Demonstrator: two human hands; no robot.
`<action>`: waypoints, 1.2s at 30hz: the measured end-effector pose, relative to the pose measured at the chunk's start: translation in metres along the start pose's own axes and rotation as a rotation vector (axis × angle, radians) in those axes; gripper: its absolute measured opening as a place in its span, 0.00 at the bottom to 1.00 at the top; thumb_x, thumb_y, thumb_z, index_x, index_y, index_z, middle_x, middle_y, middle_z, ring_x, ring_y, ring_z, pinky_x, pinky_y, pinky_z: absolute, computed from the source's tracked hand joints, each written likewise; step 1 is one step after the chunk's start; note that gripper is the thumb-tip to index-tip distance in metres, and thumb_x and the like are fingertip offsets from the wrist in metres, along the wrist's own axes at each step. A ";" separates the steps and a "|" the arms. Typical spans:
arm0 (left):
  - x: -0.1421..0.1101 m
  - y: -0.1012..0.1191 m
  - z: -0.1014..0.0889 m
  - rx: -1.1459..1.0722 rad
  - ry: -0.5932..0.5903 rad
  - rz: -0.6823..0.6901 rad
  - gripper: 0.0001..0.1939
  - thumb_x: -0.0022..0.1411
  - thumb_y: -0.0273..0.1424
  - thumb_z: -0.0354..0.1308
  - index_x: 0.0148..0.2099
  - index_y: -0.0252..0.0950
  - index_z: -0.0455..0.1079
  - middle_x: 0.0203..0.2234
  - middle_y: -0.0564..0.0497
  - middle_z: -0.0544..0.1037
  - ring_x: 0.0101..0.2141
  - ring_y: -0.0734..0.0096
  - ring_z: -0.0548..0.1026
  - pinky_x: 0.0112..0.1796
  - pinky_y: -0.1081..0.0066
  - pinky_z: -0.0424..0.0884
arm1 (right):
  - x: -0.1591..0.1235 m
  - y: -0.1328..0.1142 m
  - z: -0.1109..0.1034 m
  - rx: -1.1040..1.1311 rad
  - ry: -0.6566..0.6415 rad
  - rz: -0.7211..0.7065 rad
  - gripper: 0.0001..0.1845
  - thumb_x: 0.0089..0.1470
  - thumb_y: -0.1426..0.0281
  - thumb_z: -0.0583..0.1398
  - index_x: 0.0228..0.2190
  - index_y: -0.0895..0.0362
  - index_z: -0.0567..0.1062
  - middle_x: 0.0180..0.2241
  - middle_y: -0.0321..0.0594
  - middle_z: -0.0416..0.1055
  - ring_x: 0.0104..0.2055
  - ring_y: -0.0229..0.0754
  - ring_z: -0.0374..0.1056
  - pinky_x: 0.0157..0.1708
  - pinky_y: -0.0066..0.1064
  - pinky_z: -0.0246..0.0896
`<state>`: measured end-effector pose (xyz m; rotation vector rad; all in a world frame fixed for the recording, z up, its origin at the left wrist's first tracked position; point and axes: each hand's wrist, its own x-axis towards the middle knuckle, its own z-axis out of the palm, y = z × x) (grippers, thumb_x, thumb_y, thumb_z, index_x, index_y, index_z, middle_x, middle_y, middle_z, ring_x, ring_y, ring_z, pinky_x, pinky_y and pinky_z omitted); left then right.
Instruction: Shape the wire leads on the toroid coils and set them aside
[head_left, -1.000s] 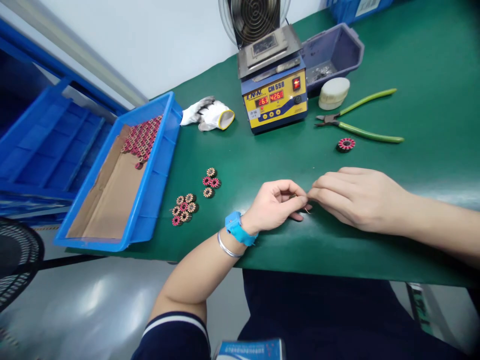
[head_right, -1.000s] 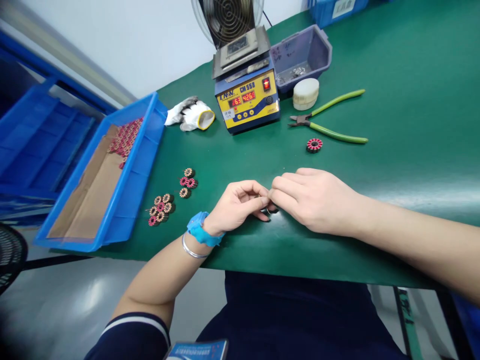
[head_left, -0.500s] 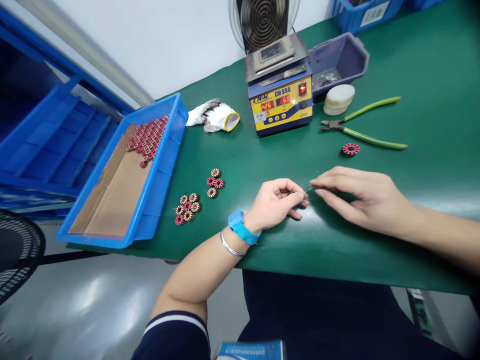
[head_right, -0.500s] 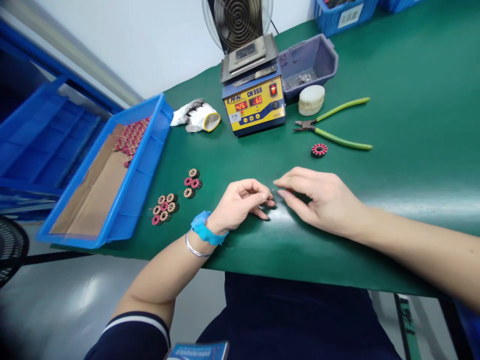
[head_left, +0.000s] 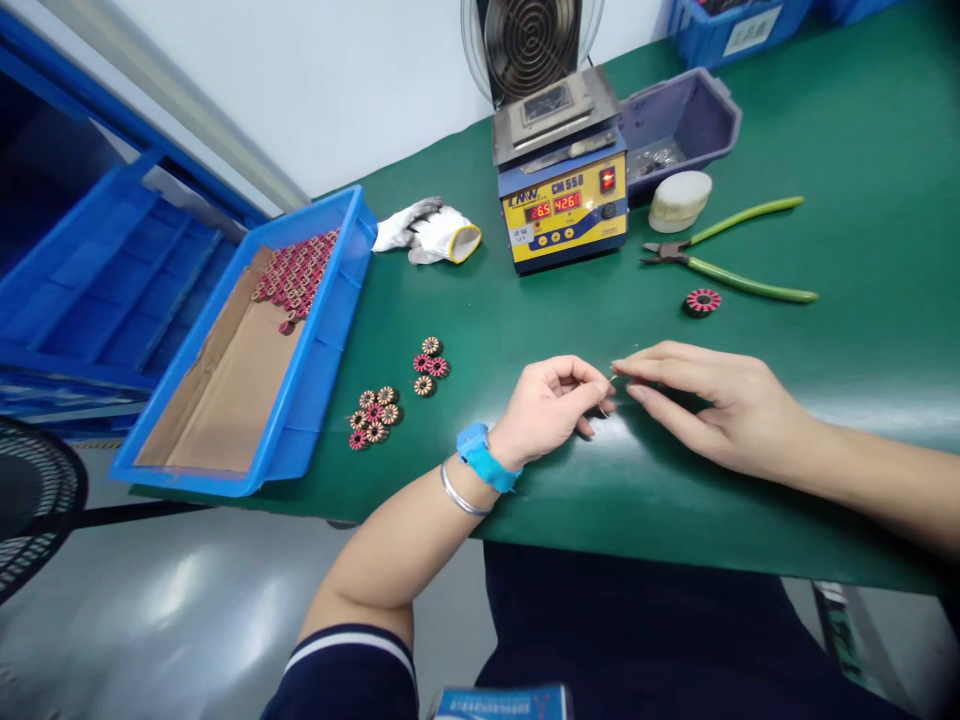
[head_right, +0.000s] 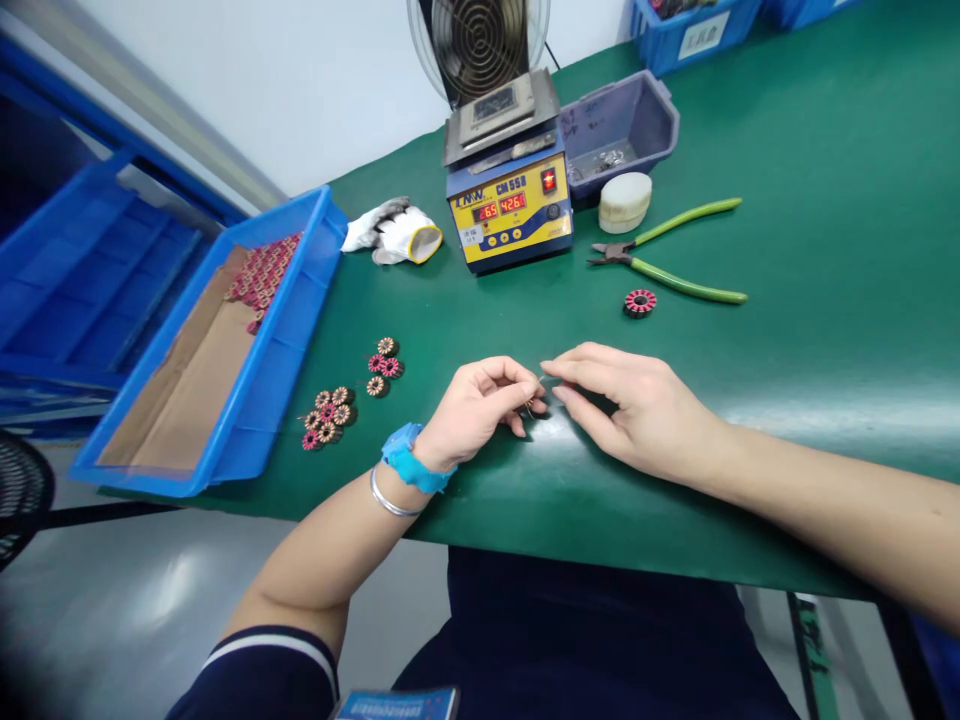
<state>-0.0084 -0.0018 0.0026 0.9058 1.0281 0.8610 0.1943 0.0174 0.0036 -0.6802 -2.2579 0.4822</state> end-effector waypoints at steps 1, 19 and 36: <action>0.000 0.000 0.000 -0.001 -0.002 0.000 0.07 0.59 0.29 0.64 0.32 0.31 0.70 0.26 0.50 0.76 0.28 0.75 0.76 0.20 0.81 0.71 | 0.000 -0.001 0.000 0.016 -0.009 0.003 0.16 0.63 0.78 0.60 0.50 0.55 0.77 0.41 0.44 0.79 0.39 0.42 0.78 0.40 0.32 0.76; 0.000 -0.001 -0.002 0.003 -0.039 0.019 0.08 0.58 0.30 0.64 0.32 0.31 0.70 0.27 0.49 0.77 0.27 0.75 0.76 0.18 0.82 0.70 | 0.002 0.000 -0.001 0.049 -0.008 0.014 0.14 0.64 0.78 0.59 0.49 0.55 0.77 0.41 0.43 0.78 0.40 0.42 0.76 0.40 0.33 0.74; -0.003 0.001 -0.002 0.014 -0.120 -0.055 0.06 0.60 0.26 0.62 0.31 0.30 0.70 0.25 0.49 0.77 0.25 0.77 0.76 0.18 0.83 0.69 | 0.004 0.012 -0.006 -0.126 -0.093 -0.198 0.07 0.64 0.79 0.61 0.43 0.60 0.76 0.38 0.43 0.77 0.38 0.41 0.73 0.38 0.32 0.68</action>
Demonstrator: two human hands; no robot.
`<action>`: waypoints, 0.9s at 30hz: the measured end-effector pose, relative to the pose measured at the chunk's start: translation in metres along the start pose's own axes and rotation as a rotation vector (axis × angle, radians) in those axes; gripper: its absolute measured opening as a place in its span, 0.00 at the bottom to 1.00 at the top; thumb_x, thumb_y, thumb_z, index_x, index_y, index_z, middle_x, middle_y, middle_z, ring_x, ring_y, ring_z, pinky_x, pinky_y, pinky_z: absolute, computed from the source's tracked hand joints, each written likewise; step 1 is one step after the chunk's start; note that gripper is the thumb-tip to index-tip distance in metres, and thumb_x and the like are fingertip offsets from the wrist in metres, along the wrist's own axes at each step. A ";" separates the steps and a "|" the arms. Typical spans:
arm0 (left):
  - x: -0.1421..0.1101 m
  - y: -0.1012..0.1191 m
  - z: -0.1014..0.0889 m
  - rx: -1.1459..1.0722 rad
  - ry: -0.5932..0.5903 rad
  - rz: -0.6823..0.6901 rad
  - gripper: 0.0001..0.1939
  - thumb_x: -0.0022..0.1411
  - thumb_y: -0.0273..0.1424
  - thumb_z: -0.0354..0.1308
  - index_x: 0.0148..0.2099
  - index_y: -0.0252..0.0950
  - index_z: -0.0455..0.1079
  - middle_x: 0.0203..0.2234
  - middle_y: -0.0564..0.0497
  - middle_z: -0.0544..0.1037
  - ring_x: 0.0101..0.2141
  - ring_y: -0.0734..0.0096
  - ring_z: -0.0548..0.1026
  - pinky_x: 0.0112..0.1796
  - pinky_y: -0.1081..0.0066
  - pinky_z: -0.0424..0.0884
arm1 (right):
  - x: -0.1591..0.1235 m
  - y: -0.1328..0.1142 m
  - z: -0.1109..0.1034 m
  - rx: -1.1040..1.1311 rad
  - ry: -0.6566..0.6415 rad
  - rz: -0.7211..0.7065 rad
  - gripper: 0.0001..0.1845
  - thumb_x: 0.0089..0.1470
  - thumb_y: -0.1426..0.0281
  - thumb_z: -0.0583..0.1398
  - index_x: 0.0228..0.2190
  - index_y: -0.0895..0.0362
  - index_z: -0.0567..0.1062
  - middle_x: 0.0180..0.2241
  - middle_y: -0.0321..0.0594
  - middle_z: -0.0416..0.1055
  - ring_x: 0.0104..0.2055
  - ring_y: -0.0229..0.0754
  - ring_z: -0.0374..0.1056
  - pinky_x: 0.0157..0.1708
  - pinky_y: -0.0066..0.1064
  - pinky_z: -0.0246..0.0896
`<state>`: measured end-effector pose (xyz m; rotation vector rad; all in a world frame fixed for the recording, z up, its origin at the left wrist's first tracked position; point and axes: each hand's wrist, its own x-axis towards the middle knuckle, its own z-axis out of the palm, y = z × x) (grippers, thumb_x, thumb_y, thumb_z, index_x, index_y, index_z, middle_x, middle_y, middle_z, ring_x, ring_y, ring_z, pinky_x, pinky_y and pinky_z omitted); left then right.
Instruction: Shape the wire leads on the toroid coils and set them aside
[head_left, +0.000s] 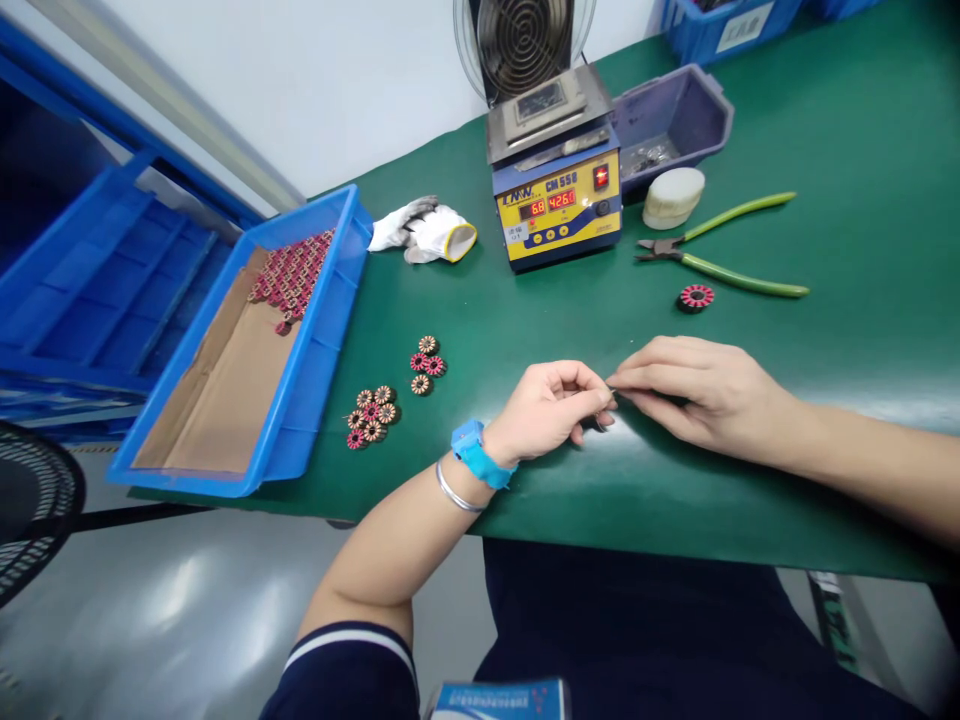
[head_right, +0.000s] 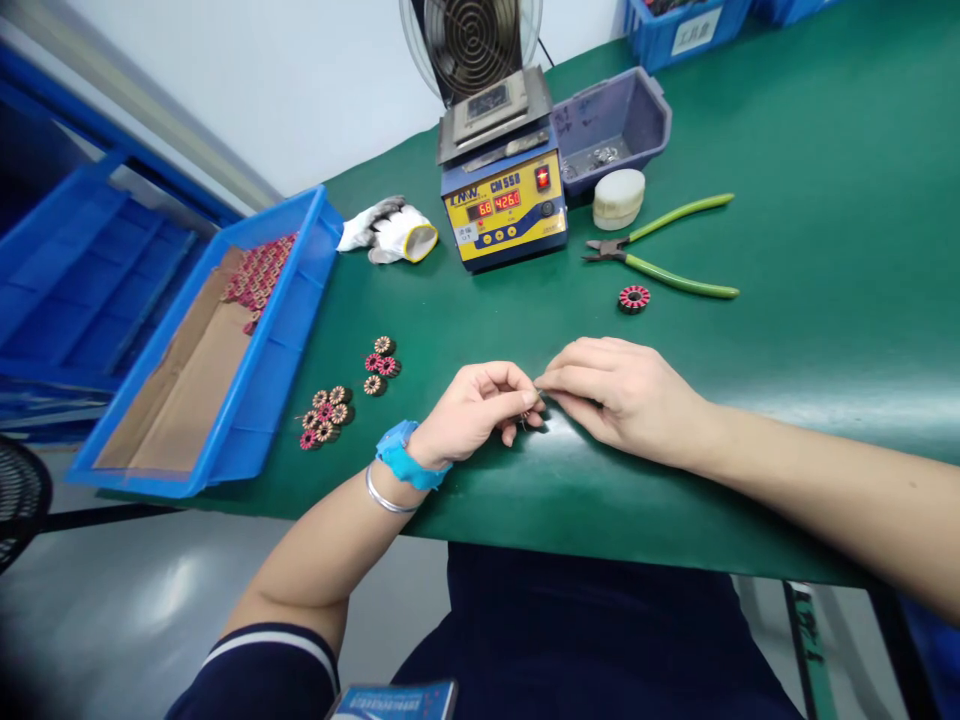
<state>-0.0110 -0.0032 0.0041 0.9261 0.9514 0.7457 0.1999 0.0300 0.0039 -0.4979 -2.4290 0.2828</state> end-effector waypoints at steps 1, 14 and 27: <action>0.000 0.000 0.000 0.005 -0.007 -0.010 0.05 0.60 0.25 0.62 0.31 0.30 0.70 0.24 0.49 0.77 0.24 0.77 0.76 0.18 0.83 0.69 | 0.000 0.001 -0.001 -0.023 -0.012 -0.021 0.07 0.64 0.78 0.61 0.43 0.60 0.76 0.38 0.42 0.77 0.37 0.42 0.73 0.37 0.33 0.67; -0.001 0.004 0.001 -0.033 -0.034 -0.046 0.06 0.60 0.23 0.62 0.30 0.30 0.71 0.23 0.50 0.78 0.23 0.78 0.76 0.17 0.84 0.69 | -0.004 0.003 -0.005 -0.014 -0.025 -0.084 0.11 0.61 0.79 0.64 0.46 0.61 0.76 0.40 0.45 0.78 0.37 0.43 0.73 0.35 0.36 0.68; -0.007 -0.002 0.004 0.286 -0.018 0.179 0.07 0.62 0.30 0.58 0.32 0.33 0.68 0.24 0.50 0.74 0.23 0.77 0.70 0.23 0.77 0.67 | 0.005 -0.003 -0.010 0.143 -0.097 0.059 0.04 0.65 0.73 0.59 0.36 0.56 0.75 0.35 0.43 0.78 0.34 0.43 0.73 0.32 0.36 0.64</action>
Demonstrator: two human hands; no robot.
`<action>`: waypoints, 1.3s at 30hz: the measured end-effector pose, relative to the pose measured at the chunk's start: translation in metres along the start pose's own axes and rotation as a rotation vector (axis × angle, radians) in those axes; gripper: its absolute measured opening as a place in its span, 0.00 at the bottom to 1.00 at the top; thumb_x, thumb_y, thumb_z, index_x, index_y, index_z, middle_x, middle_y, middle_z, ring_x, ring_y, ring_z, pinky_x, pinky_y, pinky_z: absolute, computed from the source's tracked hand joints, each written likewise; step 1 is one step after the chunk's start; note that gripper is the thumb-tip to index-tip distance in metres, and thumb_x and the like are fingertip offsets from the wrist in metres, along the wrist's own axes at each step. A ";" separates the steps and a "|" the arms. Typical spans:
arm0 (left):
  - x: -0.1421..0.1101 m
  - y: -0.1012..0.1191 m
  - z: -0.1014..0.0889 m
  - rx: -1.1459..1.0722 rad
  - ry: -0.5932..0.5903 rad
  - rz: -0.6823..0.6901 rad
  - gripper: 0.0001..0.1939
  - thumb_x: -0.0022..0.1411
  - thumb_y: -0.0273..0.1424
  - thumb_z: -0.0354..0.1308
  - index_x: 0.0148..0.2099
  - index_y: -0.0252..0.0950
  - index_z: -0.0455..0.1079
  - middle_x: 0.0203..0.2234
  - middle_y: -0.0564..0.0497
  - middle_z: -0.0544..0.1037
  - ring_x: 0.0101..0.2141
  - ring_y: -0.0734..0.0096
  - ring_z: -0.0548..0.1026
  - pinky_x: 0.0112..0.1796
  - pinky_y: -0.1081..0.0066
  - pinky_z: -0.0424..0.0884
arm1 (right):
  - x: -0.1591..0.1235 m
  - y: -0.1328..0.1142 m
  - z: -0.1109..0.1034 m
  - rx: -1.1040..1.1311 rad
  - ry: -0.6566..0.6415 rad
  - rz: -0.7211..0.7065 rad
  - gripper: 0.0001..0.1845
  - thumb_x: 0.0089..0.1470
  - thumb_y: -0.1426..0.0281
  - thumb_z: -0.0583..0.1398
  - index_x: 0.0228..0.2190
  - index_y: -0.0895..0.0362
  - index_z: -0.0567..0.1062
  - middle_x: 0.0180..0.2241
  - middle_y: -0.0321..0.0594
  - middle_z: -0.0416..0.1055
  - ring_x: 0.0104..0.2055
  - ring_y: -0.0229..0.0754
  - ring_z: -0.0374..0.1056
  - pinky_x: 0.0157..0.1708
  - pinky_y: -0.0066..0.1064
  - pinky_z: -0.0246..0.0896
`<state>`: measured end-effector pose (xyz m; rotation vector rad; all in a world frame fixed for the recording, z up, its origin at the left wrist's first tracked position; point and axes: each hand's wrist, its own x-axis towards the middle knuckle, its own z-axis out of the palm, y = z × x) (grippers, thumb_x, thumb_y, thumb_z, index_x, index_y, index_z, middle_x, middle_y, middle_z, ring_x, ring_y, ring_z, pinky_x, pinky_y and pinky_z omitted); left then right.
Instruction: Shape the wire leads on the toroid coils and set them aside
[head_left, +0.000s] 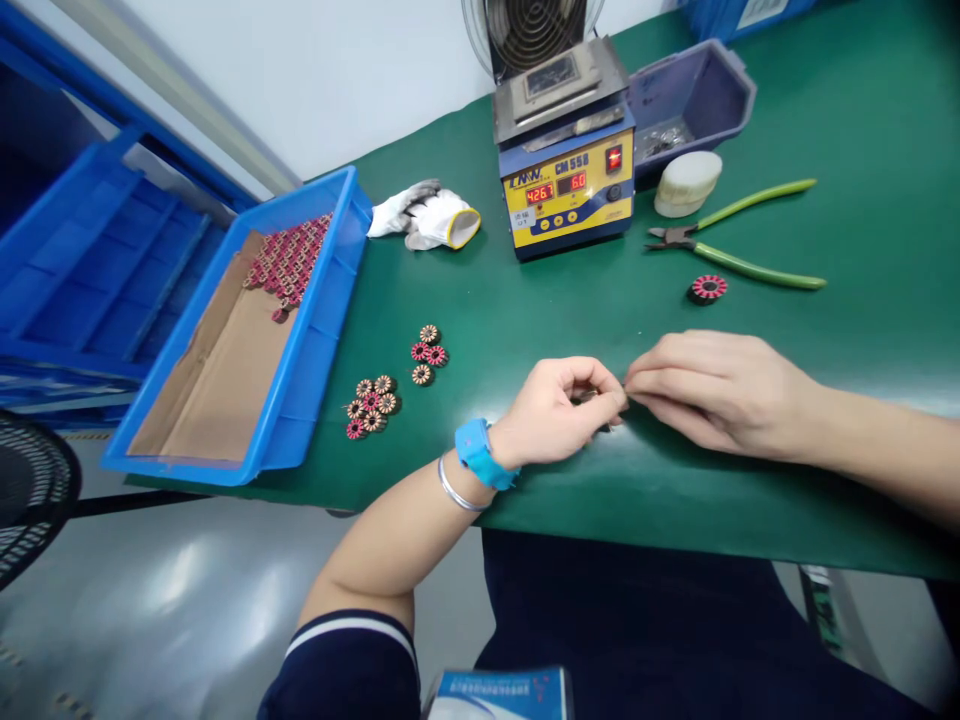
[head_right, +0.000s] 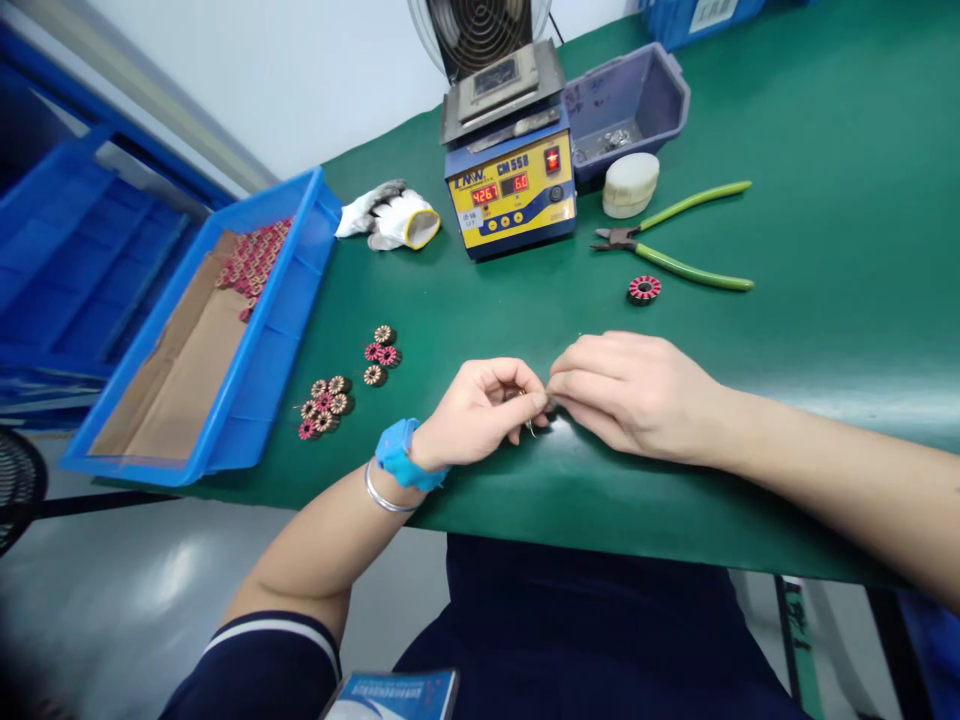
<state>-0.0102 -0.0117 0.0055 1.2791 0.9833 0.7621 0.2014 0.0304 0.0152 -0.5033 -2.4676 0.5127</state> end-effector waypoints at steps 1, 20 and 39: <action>-0.002 -0.001 0.002 0.146 0.043 0.149 0.07 0.62 0.30 0.57 0.32 0.33 0.68 0.24 0.50 0.73 0.24 0.77 0.69 0.25 0.75 0.67 | 0.001 -0.002 0.001 0.174 -0.044 0.161 0.08 0.65 0.69 0.59 0.33 0.56 0.74 0.31 0.41 0.77 0.30 0.41 0.72 0.29 0.33 0.64; -0.005 0.007 -0.001 0.008 0.010 0.018 0.09 0.61 0.33 0.60 0.32 0.34 0.68 0.24 0.50 0.74 0.23 0.78 0.69 0.25 0.76 0.67 | -0.003 -0.005 0.003 -0.093 0.039 -0.019 0.04 0.66 0.72 0.58 0.38 0.55 0.74 0.36 0.43 0.79 0.34 0.43 0.74 0.33 0.35 0.67; -0.005 0.007 -0.001 0.101 0.050 0.090 0.08 0.62 0.32 0.58 0.31 0.34 0.67 0.24 0.50 0.73 0.25 0.77 0.70 0.26 0.75 0.68 | 0.001 -0.008 0.005 -0.031 0.035 0.050 0.06 0.65 0.71 0.58 0.35 0.56 0.73 0.32 0.42 0.78 0.30 0.42 0.73 0.29 0.33 0.66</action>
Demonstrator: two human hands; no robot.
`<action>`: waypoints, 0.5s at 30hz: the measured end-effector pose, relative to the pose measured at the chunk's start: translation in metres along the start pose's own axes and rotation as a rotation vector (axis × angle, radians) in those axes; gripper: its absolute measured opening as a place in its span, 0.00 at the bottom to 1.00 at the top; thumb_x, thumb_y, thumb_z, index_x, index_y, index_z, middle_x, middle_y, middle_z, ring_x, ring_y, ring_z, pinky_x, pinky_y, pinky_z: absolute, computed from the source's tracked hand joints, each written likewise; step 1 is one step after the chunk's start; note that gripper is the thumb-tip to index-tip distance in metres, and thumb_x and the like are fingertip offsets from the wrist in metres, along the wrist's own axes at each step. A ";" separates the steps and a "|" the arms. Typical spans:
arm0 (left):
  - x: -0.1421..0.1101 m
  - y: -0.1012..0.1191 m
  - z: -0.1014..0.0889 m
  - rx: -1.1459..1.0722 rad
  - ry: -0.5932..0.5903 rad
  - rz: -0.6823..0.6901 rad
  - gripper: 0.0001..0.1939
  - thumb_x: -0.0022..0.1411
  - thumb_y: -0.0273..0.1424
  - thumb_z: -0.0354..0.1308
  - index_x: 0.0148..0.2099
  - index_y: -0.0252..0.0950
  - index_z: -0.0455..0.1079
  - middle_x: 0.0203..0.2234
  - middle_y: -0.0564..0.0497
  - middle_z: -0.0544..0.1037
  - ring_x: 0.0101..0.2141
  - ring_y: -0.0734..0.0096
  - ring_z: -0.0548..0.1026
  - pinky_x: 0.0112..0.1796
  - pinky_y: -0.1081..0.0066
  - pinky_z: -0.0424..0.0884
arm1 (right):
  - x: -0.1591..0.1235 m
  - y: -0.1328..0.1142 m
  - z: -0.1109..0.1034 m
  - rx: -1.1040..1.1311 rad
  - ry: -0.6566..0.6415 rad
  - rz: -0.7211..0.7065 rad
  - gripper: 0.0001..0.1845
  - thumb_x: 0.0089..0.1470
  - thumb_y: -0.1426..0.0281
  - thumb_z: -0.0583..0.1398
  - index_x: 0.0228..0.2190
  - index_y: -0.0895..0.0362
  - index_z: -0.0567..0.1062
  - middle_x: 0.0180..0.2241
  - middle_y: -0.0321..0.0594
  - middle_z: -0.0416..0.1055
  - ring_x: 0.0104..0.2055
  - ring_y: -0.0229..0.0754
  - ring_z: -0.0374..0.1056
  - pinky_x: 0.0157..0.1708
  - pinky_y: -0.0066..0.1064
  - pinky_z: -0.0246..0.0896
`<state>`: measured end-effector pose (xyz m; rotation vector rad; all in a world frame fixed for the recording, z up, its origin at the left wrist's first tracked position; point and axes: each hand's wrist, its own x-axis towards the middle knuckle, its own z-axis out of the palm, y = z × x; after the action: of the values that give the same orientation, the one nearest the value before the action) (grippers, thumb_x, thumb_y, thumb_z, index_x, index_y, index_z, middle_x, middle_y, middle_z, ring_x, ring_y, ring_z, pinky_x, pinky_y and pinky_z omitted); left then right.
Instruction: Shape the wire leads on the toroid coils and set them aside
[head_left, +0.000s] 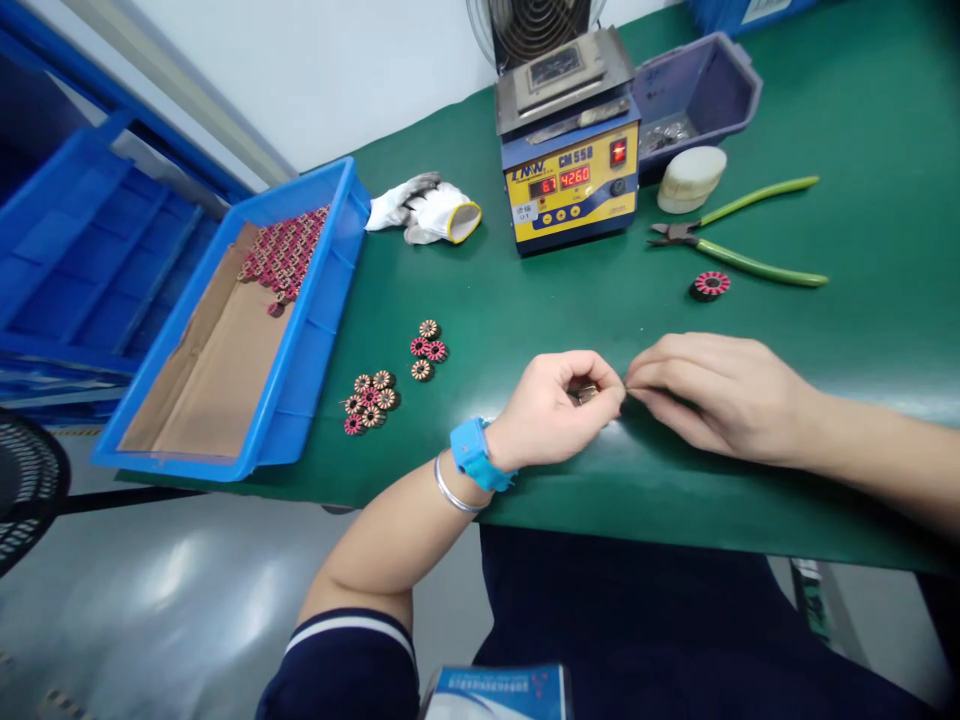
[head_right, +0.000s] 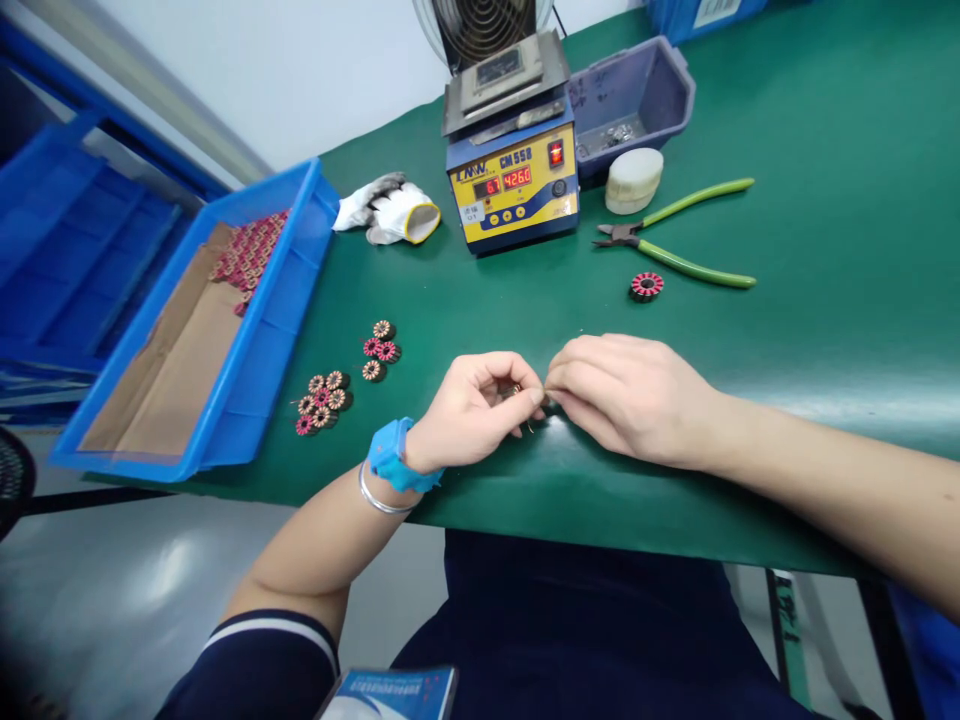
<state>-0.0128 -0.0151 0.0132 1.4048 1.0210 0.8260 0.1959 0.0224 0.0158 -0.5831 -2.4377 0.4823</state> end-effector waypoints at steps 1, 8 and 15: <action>-0.002 -0.001 0.001 0.139 0.038 0.144 0.08 0.62 0.30 0.57 0.31 0.34 0.67 0.25 0.51 0.72 0.26 0.77 0.68 0.28 0.74 0.67 | 0.002 -0.002 0.001 0.192 -0.058 0.161 0.10 0.66 0.68 0.57 0.32 0.56 0.72 0.29 0.41 0.76 0.27 0.40 0.71 0.27 0.32 0.65; -0.007 0.003 0.001 0.180 0.082 0.232 0.07 0.62 0.28 0.57 0.30 0.34 0.68 0.25 0.51 0.72 0.25 0.78 0.67 0.28 0.75 0.67 | 0.006 0.000 -0.004 0.708 -0.184 0.489 0.17 0.64 0.58 0.61 0.30 0.58 0.74 0.25 0.39 0.74 0.25 0.38 0.71 0.27 0.30 0.67; 0.003 0.008 -0.007 -0.294 -0.071 -0.267 0.08 0.58 0.31 0.63 0.32 0.32 0.68 0.23 0.50 0.75 0.23 0.77 0.73 0.23 0.78 0.71 | -0.005 0.009 -0.007 -0.232 0.056 -0.287 0.13 0.61 0.77 0.62 0.47 0.55 0.73 0.42 0.47 0.80 0.38 0.47 0.76 0.36 0.38 0.69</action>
<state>-0.0169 -0.0093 0.0216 1.0164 0.9637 0.6920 0.2064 0.0291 0.0153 -0.3242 -2.4867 0.0646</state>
